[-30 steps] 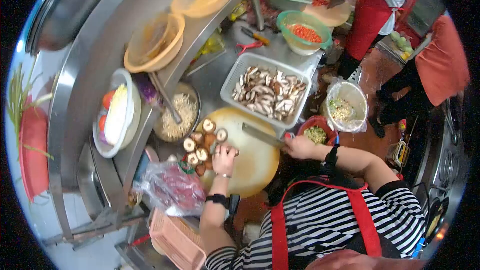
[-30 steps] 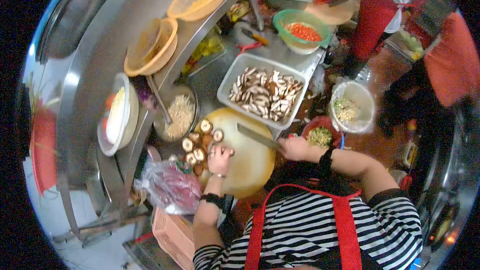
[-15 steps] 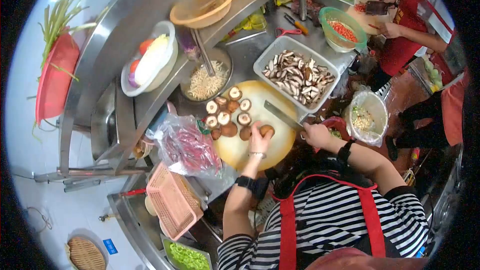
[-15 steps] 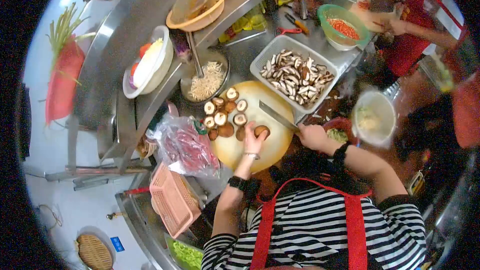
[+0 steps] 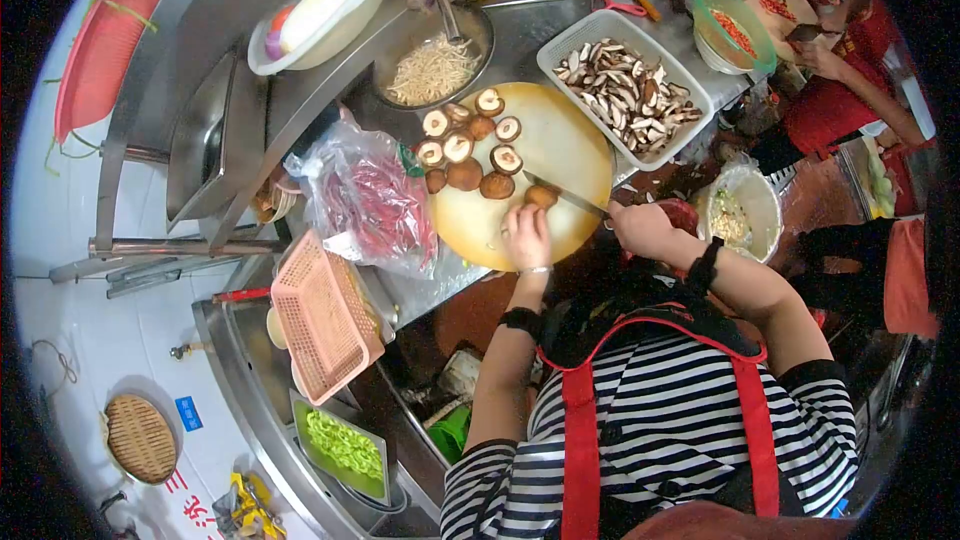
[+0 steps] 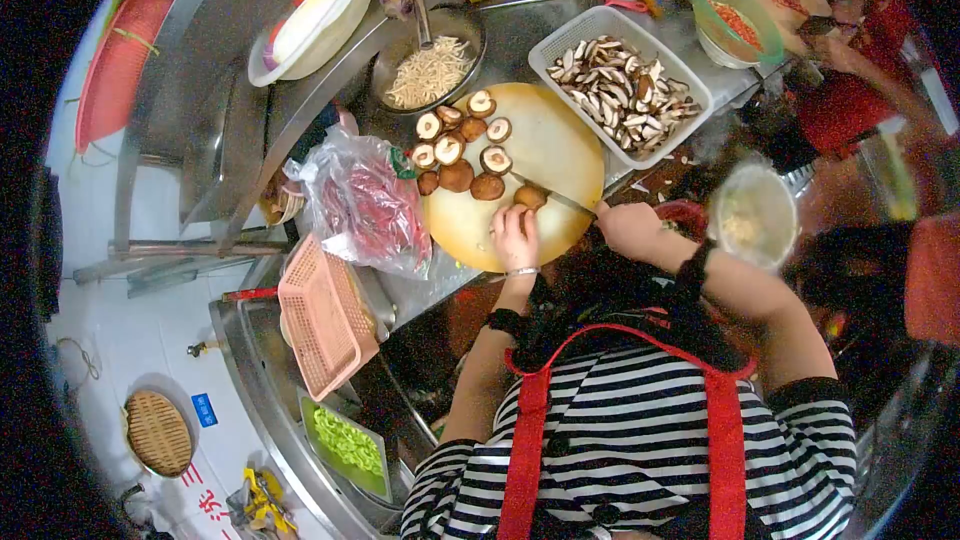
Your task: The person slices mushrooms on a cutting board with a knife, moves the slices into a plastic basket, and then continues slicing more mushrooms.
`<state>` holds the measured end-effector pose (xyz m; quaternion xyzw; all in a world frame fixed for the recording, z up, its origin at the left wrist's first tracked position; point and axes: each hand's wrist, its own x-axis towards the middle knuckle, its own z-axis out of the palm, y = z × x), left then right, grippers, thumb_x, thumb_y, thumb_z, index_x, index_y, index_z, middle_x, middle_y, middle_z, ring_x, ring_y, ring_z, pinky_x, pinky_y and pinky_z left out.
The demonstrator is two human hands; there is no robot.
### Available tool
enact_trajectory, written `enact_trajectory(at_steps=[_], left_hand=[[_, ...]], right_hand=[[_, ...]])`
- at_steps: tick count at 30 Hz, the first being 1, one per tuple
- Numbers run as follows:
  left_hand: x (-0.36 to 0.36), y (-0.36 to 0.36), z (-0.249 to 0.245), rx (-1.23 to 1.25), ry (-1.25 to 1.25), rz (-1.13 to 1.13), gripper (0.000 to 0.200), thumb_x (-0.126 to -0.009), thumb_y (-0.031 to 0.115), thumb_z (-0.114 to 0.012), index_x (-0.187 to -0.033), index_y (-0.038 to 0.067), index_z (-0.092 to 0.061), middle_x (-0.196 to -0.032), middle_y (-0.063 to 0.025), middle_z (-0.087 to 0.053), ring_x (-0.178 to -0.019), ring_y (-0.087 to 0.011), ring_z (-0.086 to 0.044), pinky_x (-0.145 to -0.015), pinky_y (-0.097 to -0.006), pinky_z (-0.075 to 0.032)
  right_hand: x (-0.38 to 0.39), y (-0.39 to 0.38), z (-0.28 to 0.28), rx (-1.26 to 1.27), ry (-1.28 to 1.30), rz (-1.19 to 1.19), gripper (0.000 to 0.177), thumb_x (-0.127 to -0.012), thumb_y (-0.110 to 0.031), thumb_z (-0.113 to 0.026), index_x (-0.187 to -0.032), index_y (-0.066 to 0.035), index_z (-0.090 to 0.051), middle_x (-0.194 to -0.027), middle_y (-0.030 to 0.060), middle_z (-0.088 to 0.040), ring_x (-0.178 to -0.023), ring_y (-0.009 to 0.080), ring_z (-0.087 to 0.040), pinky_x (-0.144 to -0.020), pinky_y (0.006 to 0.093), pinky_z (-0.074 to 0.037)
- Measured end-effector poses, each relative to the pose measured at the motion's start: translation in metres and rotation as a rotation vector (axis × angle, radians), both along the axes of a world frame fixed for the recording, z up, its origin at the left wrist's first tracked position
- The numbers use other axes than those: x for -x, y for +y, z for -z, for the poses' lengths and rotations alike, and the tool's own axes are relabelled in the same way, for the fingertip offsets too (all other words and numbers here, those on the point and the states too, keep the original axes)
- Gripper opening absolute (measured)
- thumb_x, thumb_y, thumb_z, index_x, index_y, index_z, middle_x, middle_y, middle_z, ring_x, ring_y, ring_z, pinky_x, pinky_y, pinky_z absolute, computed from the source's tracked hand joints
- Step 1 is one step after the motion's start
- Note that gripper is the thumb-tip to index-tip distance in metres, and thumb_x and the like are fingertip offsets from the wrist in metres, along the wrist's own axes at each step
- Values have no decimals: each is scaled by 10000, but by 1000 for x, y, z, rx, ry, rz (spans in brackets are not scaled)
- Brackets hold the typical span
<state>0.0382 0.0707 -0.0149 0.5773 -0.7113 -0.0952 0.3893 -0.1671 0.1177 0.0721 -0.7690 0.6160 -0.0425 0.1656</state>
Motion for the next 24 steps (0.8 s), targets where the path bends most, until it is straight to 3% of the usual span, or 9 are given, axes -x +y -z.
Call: enact_trajectory(at_steps=[5,7,11,16,24], left_hand=[[0,1,-1,-8,-18,1,144,-788,166,-606,-907,84,-608,-1005,-136,-556,-948,-329,-519,-839,-425,-398],[2,-1,0,42,-7,3,142,-789,171,-601,-902,85,-610,-1000,-135,-559,-949,-322,-521,-840,-423,-396],[2,-2,-3,14,-27,-5,136,-789,169,-599,-892,81,-611,-985,-132,-562,-938,-316,-523,-839,-418,-396],[1,-1,-2,64,-20,19,112,-785,153,-601,-866,75,-606,-955,-122,-566,-918,-310,-523,-822,-410,-400],[-2,0,1,108,-23,8,78,-769,111,-609,-839,75,-611,-925,-114,-574,-885,-297,-532,-796,-404,-410]], right_hand=[[1,-4,-11,-19,66,-66,241,-868,-250,-484,-889,-10,-474,-581,144,-593,-518,310,-599,-457,428,-462],[-1,-2,-22,-46,26,19,243,-862,-252,-491,-900,-12,-505,-600,139,-605,-545,303,-611,-461,417,-470],[-7,-6,17,-35,141,-71,169,-827,-175,-485,-891,-19,-498,-588,139,-598,-517,296,-606,-450,415,-466],[-6,-6,-19,-57,78,-41,157,-800,-149,-484,-875,-11,-490,-597,139,-601,-538,283,-616,-462,410,-476],[-13,-13,-15,-111,103,-76,173,-780,-137,-471,-882,0,-496,-654,160,-624,-586,301,-632,-486,415,-488]])
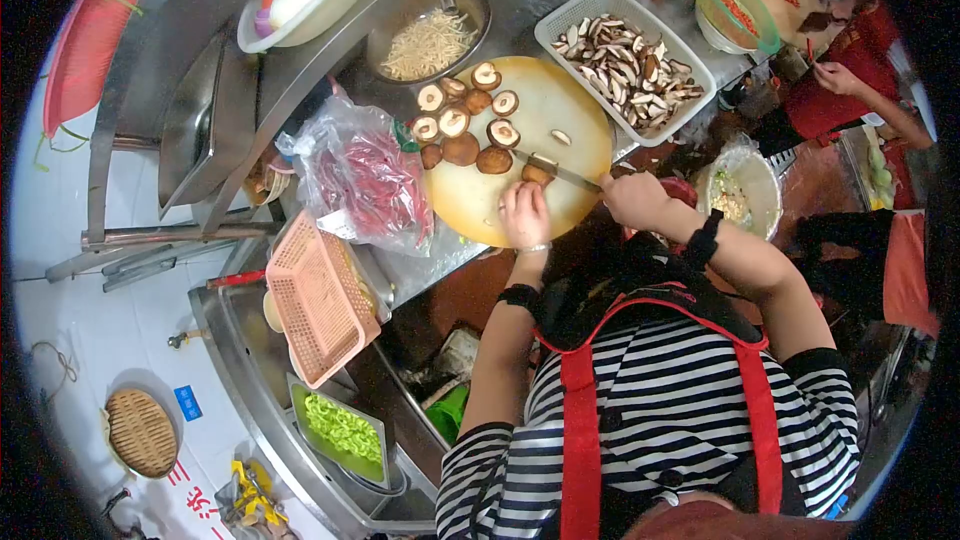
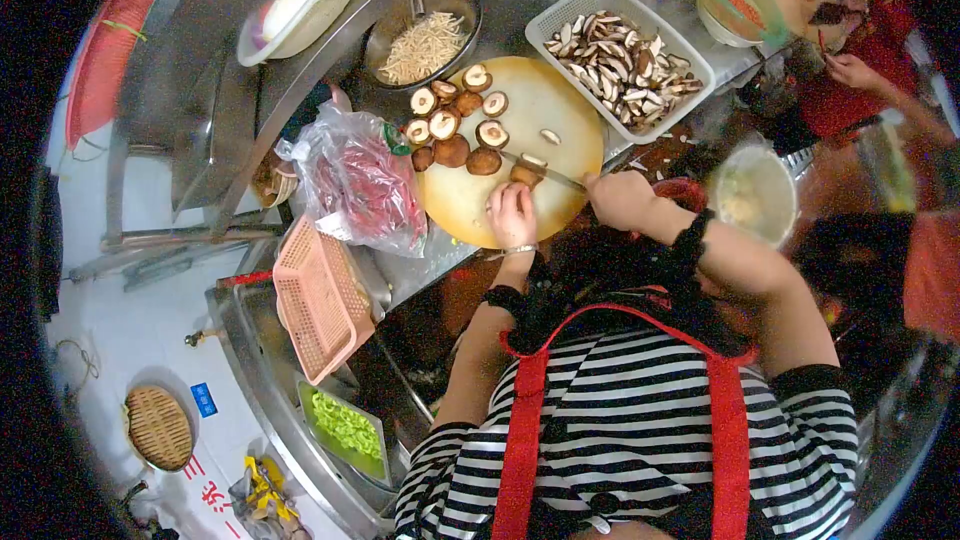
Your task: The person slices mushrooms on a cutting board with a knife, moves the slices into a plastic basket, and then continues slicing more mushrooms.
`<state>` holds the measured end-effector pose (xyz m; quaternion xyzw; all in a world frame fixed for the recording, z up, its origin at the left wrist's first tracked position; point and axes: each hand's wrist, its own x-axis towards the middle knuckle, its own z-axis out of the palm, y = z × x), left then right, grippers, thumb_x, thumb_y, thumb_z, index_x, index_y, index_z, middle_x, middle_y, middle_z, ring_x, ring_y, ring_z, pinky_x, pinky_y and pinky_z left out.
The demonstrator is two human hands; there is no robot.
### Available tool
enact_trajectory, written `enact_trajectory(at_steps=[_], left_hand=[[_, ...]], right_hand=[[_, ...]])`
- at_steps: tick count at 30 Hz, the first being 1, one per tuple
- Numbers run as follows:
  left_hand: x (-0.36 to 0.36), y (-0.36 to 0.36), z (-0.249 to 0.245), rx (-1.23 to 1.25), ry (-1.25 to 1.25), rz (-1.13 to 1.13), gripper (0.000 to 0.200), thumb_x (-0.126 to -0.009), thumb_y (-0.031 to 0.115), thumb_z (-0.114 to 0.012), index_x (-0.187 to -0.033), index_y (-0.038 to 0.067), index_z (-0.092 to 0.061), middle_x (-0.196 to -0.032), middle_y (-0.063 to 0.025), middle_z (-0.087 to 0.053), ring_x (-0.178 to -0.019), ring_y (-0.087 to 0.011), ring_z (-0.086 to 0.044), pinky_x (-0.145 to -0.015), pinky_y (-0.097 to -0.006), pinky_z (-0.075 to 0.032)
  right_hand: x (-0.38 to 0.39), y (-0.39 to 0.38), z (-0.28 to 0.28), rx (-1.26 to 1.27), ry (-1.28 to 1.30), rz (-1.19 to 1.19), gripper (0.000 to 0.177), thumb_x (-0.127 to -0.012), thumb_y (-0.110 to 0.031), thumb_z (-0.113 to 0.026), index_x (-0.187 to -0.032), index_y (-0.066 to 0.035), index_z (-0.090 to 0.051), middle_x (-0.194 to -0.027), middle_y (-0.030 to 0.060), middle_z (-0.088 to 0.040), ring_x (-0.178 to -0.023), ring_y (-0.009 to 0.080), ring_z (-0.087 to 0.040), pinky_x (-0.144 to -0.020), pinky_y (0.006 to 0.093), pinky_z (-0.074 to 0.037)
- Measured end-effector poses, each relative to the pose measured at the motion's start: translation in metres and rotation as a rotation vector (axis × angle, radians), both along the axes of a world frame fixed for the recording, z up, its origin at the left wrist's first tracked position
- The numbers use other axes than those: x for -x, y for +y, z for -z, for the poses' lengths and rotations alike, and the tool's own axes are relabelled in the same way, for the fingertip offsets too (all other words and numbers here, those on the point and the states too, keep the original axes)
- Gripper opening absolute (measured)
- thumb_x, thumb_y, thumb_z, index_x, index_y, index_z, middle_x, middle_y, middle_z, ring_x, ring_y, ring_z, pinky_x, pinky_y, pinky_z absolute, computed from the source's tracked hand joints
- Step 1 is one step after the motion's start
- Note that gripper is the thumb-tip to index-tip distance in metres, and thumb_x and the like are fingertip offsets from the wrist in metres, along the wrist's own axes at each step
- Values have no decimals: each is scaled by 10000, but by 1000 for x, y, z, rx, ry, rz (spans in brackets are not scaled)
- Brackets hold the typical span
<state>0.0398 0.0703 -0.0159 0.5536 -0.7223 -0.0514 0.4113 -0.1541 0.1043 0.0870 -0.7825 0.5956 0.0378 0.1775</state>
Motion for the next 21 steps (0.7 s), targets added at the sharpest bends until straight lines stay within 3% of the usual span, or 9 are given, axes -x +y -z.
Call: enact_trajectory(at_steps=[2,5,11,17,21], left_hand=[[2,-1,1,2,28,-4,79,-769,114,-612,-837,74,-614,-921,-109,-576,-885,-295,-533,-797,-402,-412],[3,2,-7,-60,32,-7,83,-766,114,-613,-839,74,-615,-927,-106,-578,-902,-294,-535,-807,-398,-411],[1,0,2,-8,41,-21,77,-764,99,-609,-833,65,-608,-919,-104,-588,-900,-295,-540,-810,-397,-412],[0,1,-1,-55,74,-17,70,-758,86,-608,-819,54,-602,-901,-111,-601,-883,-297,-551,-803,-386,-424],[-1,0,-4,-55,143,-41,63,-745,77,-612,-803,52,-602,-906,-118,-603,-886,-301,-553,-795,-388,-431]], right_hand=[[3,2,-8,15,-27,10,190,-775,-134,-474,-903,3,-503,-656,163,-626,-585,305,-632,-494,415,-492],[-2,6,25,2,-60,11,192,-777,-134,-480,-904,8,-505,-634,159,-620,-562,309,-625,-495,421,-491],[1,2,-12,-14,-17,-15,174,-787,-130,-472,-882,12,-504,-630,167,-617,-569,309,-628,-497,421,-494],[-6,4,24,63,-6,-48,184,-804,-152,-466,-893,3,-508,-612,151,-611,-541,302,-617,-469,412,-484],[1,0,-2,49,-6,-69,176,-793,-141,-465,-892,0,-507,-618,145,-613,-541,298,-619,-474,409,-486]])
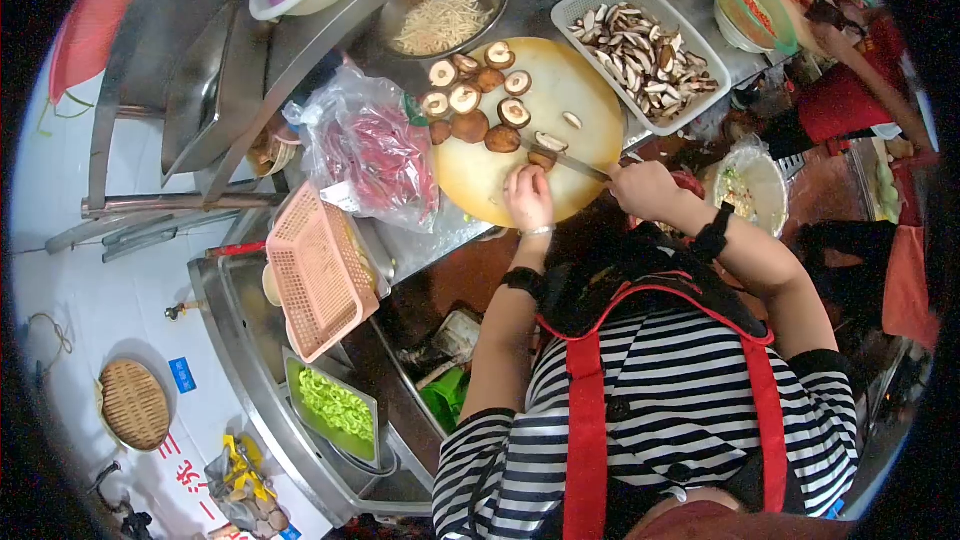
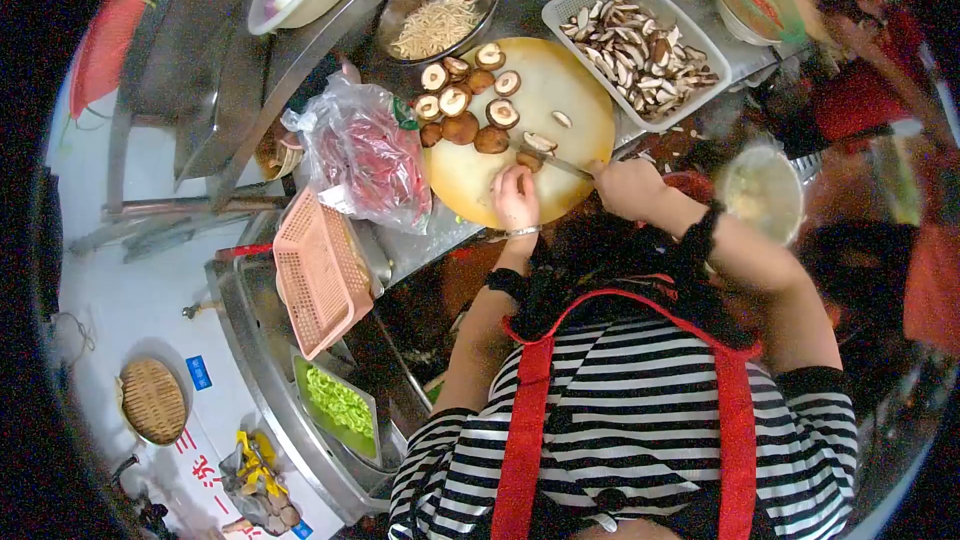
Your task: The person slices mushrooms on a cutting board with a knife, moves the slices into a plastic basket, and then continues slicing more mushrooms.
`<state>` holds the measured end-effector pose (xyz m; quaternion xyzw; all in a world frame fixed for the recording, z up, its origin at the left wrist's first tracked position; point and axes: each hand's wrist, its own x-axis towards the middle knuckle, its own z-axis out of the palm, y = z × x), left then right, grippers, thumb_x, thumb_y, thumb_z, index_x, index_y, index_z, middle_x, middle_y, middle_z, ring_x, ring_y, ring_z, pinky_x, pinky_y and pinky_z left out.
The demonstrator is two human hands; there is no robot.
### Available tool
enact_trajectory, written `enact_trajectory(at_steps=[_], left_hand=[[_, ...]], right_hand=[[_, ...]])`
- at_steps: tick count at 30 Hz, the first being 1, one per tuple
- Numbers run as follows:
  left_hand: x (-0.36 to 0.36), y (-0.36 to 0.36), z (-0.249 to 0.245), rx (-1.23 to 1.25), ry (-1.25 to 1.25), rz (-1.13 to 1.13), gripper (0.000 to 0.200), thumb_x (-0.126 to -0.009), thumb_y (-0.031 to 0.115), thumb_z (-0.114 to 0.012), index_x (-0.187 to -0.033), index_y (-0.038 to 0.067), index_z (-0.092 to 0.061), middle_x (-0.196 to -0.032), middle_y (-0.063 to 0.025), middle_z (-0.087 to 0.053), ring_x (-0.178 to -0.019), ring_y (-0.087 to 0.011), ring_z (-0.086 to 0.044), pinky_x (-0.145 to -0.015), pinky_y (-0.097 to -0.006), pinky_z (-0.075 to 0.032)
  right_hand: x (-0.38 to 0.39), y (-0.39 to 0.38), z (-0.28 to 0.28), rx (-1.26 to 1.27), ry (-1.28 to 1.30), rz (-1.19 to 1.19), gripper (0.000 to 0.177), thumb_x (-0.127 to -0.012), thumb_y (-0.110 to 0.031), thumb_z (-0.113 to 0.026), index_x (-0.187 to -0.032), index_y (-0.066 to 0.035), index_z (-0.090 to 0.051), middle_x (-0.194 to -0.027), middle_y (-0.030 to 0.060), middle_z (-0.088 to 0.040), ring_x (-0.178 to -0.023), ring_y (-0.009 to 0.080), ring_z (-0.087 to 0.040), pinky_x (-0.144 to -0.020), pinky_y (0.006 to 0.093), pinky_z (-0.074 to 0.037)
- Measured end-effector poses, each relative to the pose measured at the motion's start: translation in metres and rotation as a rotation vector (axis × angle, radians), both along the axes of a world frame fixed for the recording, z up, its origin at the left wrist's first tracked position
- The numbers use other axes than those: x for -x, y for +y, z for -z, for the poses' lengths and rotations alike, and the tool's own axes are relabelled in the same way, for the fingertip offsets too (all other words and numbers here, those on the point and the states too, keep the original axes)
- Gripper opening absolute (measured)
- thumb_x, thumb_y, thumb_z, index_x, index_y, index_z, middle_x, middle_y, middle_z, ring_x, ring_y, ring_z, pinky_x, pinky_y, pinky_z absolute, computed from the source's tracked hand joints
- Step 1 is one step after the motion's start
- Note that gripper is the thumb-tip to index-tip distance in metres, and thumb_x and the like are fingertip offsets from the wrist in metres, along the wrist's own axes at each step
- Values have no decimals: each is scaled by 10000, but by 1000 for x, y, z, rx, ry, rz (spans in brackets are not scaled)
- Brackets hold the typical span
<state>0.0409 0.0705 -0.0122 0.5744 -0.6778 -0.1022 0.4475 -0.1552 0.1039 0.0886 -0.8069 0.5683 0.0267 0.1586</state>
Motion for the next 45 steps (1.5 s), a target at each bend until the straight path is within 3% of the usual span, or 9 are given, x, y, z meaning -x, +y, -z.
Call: enact_trajectory(at_steps=[4,10,16,19,25,29,33,38,45], left_hand=[[-4,5,4,2,97,-39,54,-743,89,-611,-788,60,-603,-888,-123,-598,-878,-302,-547,-790,-396,-424],[-7,-4,8,-14,-146,-10,44,-758,119,-594,-782,82,-601,-878,-106,-592,-879,-290,-542,-807,-415,-404],[-7,3,-1,-82,167,-63,74,-742,111,-638,-786,61,-604,-839,-116,-591,-846,-292,-548,-758,-379,-428],[-6,-3,0,18,-143,-40,84,-718,115,-652,-775,72,-608,-814,-112,-579,-808,-301,-534,-730,-391,-425],[-24,-11,0,-161,-1,29,103,-715,116,-634,-807,73,-617,-896,-115,-600,-912,-307,-540,-825,-394,-417],[-46,-46,-12,-82,-130,-90,181,-708,115,-634,-883,72,-622,-985,-119,-596,-968,-302,-535,-852,-388,-421],[-54,-69,-33,-77,-274,154,294,-691,136,-662,-975,77,-616,-1067,-110,-575,-983,-307,-531,-846,-384,-437],[-44,-40,-28,-250,-190,299,319,-674,173,-712,-957,59,-619,-1039,-134,-577,-954,-318,-549,-838,-382,-453],[-11,9,-17,-103,-97,168,204,-762,148,-657,-924,34,-606,-993,-151,-551,-916,-314,-550,-784,-376,-462]], right_hand=[[-11,9,9,-5,-21,13,175,-780,-132,-467,-893,-6,-511,-627,145,-616,-547,290,-624,-477,399,-492],[-9,-2,1,-54,-9,50,182,-776,-151,-479,-888,-10,-508,-622,141,-616,-546,287,-624,-483,401,-493],[-13,9,10,-96,-52,39,185,-776,-139,-473,-893,2,-496,-633,148,-621,-562,294,-630,-486,413,-487],[-16,4,16,-89,-24,36,193,-780,-134,-464,-911,4,-497,-637,153,-620,-583,298,-633,-500,410,-490],[-3,11,-2,-87,-91,93,214,-827,-198,-469,-941,-20,-498,-658,160,-617,-601,326,-621,-526,432,-488],[-2,19,4,-127,-145,61,279,-861,-287,-473,-950,-23,-500,-675,167,-617,-613,345,-615,-543,447,-488],[6,15,16,-98,-113,127,302,-861,-301,-482,-923,-6,-506,-670,178,-616,-629,353,-618,-552,453,-494],[17,7,12,-81,-105,180,281,-868,-270,-477,-917,6,-502,-672,183,-617,-625,344,-620,-562,442,-494],[-1,11,21,-36,-85,111,218,-843,-219,-486,-848,-3,-519,-648,146,-616,-578,305,-617,-510,413,-487]])
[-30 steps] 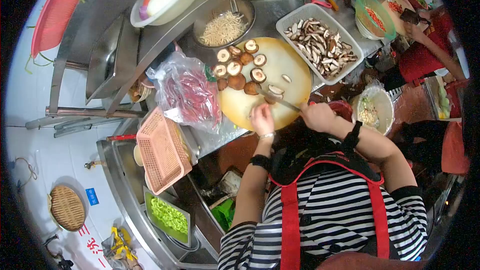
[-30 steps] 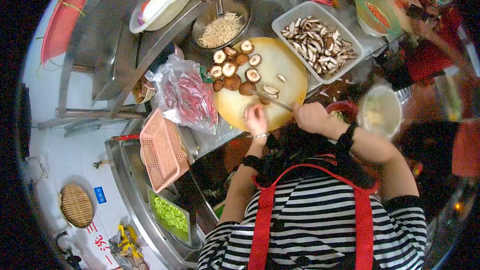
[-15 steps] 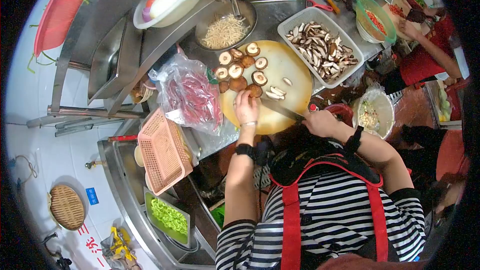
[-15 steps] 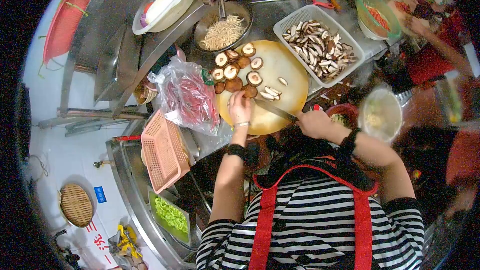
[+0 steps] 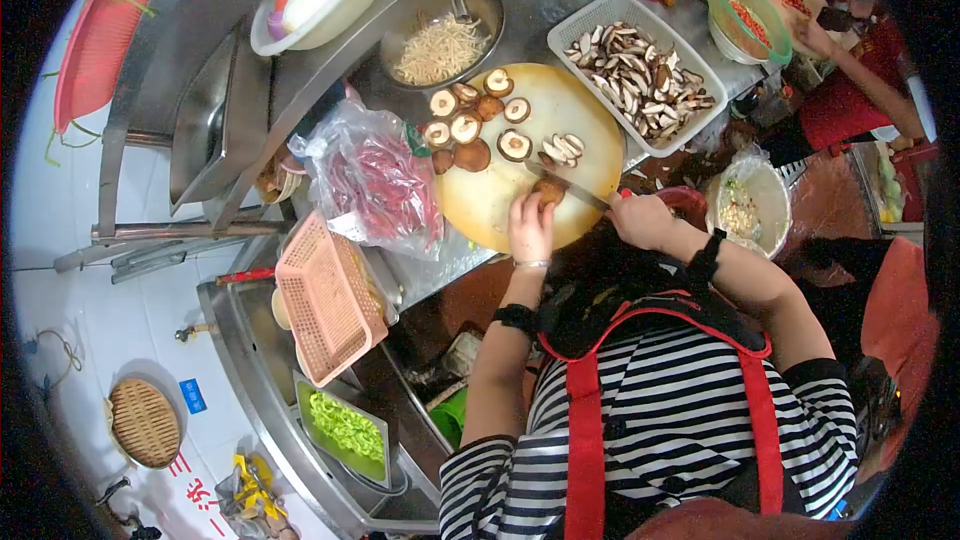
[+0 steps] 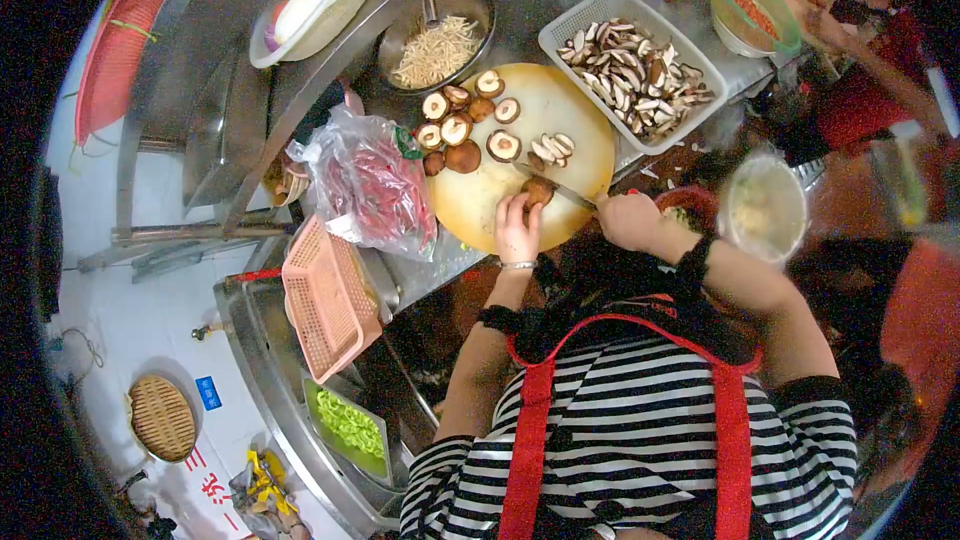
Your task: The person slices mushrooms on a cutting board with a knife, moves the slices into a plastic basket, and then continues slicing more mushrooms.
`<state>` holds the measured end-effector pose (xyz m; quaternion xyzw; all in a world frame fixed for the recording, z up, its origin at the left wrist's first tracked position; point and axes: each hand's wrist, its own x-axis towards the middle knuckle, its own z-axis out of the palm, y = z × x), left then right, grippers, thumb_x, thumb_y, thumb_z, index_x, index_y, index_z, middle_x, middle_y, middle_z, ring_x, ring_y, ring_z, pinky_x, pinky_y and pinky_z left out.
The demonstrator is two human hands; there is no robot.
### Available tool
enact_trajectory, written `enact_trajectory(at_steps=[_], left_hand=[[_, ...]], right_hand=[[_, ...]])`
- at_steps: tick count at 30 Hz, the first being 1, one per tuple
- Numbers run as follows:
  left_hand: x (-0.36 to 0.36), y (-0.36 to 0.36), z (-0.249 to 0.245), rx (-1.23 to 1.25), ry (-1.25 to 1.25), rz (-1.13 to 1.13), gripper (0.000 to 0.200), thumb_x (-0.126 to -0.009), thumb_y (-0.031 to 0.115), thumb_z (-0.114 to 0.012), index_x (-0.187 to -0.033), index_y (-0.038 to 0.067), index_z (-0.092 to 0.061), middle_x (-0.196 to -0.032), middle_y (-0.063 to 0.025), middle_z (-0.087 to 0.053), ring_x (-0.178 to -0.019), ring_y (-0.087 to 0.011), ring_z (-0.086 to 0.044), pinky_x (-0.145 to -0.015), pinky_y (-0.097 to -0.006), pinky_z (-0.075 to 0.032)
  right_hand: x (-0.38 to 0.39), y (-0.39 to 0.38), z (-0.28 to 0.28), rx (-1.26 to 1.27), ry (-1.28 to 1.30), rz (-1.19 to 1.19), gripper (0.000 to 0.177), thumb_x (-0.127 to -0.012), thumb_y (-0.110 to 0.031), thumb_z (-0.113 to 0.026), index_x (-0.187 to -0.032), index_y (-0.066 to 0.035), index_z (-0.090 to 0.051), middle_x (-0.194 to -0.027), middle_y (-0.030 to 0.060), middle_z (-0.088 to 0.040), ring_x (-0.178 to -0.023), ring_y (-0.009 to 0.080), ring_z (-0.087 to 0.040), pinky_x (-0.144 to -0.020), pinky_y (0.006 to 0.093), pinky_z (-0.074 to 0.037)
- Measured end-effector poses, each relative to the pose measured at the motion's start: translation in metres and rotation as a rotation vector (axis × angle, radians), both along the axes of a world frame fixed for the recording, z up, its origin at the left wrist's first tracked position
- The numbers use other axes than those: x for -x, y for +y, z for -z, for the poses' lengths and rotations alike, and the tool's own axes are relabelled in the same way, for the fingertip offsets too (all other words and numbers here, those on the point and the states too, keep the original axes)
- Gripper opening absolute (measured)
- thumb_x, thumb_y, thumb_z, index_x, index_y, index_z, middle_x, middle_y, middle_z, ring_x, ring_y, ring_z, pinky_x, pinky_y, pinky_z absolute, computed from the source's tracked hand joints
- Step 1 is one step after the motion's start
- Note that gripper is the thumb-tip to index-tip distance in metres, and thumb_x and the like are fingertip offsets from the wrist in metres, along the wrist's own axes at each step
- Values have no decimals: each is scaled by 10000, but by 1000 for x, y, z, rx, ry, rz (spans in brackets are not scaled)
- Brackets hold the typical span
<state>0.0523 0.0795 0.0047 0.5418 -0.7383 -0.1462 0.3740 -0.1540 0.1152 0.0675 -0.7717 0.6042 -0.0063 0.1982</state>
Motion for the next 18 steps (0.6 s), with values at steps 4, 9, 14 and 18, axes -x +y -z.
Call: enact_trajectory(at_steps=[4,9,14,18], left_hand=[[-5,-2,11,89,25,16,183,-753,134,-667,-880,23,-597,-993,-147,-553,-902,-314,-549,-769,-380,-460],[1,2,15,106,17,-20,164,-760,147,-667,-856,27,-607,-997,-144,-557,-910,-309,-552,-777,-376,-459],[-4,2,12,188,9,11,138,-742,83,-662,-860,36,-609,-957,-121,-549,-851,-304,-548,-722,-376,-461],[-3,5,18,188,-12,2,115,-751,86,-642,-852,40,-611,-951,-124,-552,-858,-310,-553,-738,-381,-459]], right_hand=[[5,-6,-20,47,5,-43,177,-810,-171,-489,-843,1,-517,-627,143,-611,-564,301,-618,-503,411,-489],[-4,-3,-4,-1,44,-35,227,-853,-233,-484,-862,-10,-520,-615,141,-610,-561,310,-615,-497,417,-485],[5,-8,-28,34,-14,-49,180,-812,-173,-482,-855,-3,-523,-615,163,-607,-545,310,-612,-481,418,-479],[-2,0,0,4,-10,-46,226,-854,-232,-474,-882,-13,-521,-628,153,-613,-548,329,-607,-488,431,-476]])
